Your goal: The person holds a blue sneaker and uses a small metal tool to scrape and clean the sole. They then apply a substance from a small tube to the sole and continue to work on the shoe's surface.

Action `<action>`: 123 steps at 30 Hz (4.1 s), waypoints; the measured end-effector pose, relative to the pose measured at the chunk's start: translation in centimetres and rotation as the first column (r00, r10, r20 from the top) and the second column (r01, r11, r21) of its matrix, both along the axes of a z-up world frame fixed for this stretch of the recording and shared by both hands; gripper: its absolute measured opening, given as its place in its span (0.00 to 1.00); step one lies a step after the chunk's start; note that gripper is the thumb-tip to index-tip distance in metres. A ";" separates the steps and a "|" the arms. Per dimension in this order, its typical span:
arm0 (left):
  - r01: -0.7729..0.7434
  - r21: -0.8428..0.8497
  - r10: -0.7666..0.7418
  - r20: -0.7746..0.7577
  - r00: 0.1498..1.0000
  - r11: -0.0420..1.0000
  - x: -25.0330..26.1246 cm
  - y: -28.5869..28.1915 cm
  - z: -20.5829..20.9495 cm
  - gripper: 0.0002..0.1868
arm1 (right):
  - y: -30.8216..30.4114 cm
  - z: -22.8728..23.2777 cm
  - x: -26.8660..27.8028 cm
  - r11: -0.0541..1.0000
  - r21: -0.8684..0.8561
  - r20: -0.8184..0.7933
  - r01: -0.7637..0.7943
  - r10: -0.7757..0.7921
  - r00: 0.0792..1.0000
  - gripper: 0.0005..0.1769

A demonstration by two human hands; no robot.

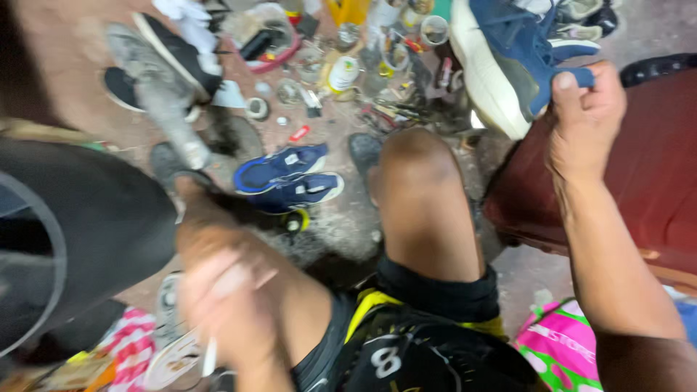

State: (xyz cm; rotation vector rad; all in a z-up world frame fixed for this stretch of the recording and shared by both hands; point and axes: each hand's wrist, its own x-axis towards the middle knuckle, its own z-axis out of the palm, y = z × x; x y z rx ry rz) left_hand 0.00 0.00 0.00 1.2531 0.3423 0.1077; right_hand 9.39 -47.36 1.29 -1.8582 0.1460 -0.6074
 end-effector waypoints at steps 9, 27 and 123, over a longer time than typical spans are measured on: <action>0.545 -0.721 -0.452 0.351 0.820 0.429 8.4 -8.6 -1.4 0.35 | 14.1 5.4 -2.5 0.917 -0.255 -0.026 -0.308 0.312 0.950 0.07; 0.261 -0.625 -0.294 0.053 0.954 0.736 7.7 -6.9 -4.4 0.41 | 21.1 2.3 -1.3 0.772 -0.081 -0.260 -0.630 0.594 0.761 0.10; 0.637 -0.110 -0.625 0.126 0.770 0.763 1.9 -4.2 -15.5 0.38 | 19.1 1.8 1.5 0.864 -0.061 -0.279 -0.500 0.466 0.840 0.15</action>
